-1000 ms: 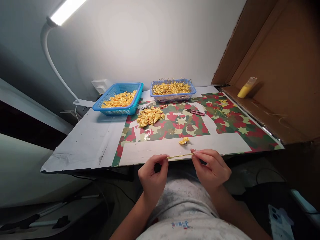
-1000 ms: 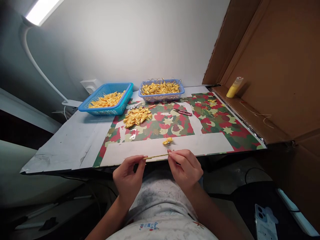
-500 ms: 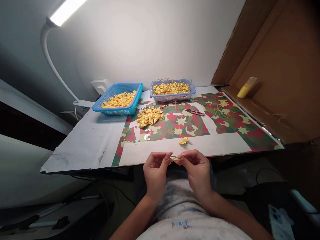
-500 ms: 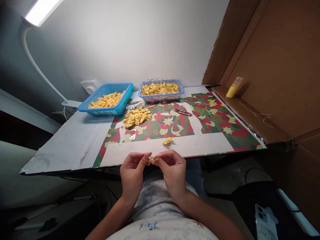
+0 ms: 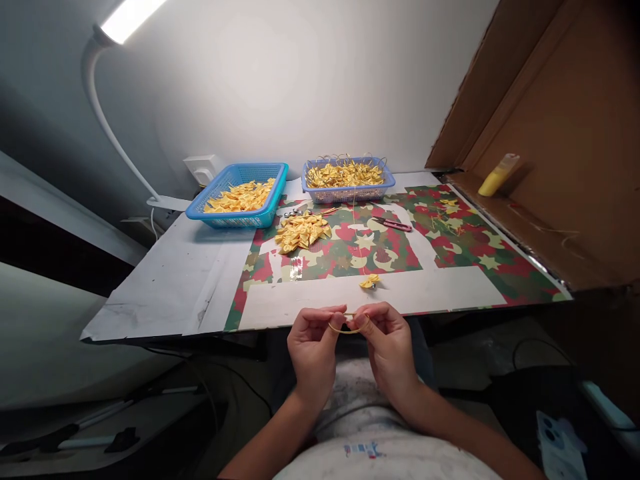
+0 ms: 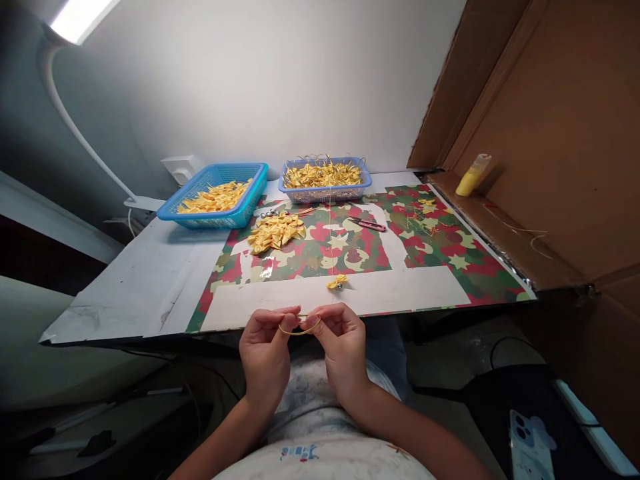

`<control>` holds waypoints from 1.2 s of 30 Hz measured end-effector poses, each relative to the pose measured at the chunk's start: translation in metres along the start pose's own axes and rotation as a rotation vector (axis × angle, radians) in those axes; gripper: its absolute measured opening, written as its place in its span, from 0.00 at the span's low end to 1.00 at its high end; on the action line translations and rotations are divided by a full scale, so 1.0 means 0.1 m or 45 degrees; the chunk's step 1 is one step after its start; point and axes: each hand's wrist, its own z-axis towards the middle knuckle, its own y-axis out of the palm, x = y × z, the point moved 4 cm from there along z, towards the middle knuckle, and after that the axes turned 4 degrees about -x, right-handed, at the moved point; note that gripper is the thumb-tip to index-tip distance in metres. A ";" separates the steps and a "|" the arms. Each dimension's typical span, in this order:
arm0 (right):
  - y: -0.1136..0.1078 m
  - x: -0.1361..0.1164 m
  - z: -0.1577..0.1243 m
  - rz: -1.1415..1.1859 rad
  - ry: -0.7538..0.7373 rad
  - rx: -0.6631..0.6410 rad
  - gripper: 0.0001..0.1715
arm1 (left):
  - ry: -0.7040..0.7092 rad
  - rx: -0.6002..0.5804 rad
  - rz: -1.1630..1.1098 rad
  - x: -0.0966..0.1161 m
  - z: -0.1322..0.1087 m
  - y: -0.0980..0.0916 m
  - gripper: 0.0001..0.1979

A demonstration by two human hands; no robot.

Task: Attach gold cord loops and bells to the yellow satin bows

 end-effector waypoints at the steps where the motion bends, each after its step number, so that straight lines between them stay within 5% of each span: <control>1: 0.00 0.00 0.00 -0.002 -0.008 -0.010 0.12 | 0.006 0.006 0.002 0.00 0.00 -0.01 0.10; 19: -0.03 0.00 0.00 -0.091 -0.118 -0.060 0.09 | -0.001 -0.100 -0.026 0.05 0.00 0.04 0.12; 29: -0.07 -0.20 -0.03 -0.819 -0.357 -0.285 0.03 | -0.006 -0.130 0.030 0.10 0.01 0.04 0.13; 36: -0.05 -0.25 -0.02 -0.844 -0.290 -0.310 0.08 | -0.040 -0.144 0.100 0.08 0.01 0.05 0.14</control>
